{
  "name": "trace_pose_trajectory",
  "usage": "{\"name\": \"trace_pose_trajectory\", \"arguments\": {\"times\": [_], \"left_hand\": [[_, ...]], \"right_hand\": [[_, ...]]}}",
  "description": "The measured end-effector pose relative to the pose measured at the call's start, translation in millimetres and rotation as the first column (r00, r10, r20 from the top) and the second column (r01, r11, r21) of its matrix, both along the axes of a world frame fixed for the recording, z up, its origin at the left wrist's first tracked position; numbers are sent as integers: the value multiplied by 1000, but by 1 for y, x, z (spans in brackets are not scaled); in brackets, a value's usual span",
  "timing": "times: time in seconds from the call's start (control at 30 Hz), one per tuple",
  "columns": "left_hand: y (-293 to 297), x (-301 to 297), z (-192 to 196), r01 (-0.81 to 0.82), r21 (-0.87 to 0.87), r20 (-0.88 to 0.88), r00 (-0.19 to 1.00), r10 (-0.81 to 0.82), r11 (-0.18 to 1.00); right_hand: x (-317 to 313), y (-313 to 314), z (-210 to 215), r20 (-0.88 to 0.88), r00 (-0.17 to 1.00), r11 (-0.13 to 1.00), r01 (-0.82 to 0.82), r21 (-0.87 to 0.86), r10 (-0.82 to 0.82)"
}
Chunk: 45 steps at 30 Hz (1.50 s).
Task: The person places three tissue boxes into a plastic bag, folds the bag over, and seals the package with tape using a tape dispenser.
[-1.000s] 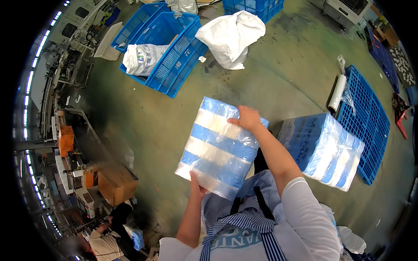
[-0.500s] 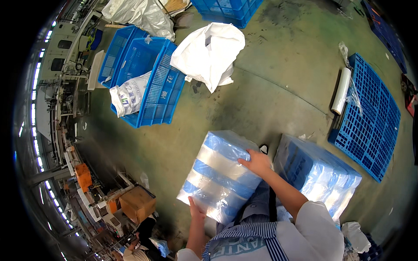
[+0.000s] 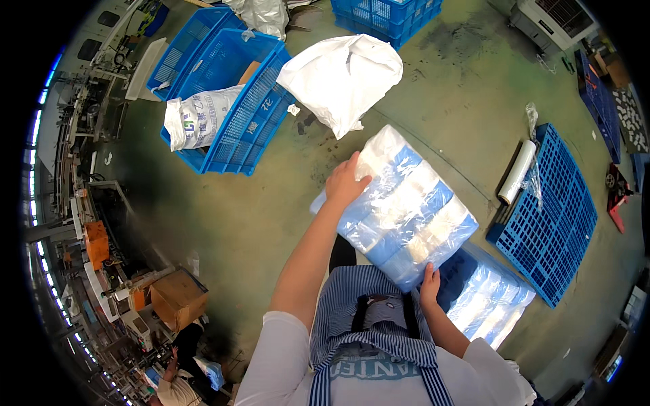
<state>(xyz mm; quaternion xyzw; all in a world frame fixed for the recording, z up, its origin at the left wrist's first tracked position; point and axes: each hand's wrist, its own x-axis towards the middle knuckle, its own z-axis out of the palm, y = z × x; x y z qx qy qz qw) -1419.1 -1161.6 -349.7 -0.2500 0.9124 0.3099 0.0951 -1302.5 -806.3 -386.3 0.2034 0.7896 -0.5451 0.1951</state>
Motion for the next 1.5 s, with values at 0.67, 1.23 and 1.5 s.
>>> {"name": "trace_pose_trajectory", "arguments": {"times": [0.67, 1.23, 1.5], "left_hand": [[-131, -69, -36, 58, -305, -124, 987, -100, 951], [-103, -117, -100, -14, -783, -411, 762, -501, 621], [20, 74, -92, 828, -386, -181, 365, -913, 407]], "right_hand": [[-162, -131, 3, -5, 985, 924, 163, 347, -172], [49, -127, 69, 112, 988, 924, 52, 378, -102], [541, -313, 39, 257, -536, -224, 673, 705, -804]]}}
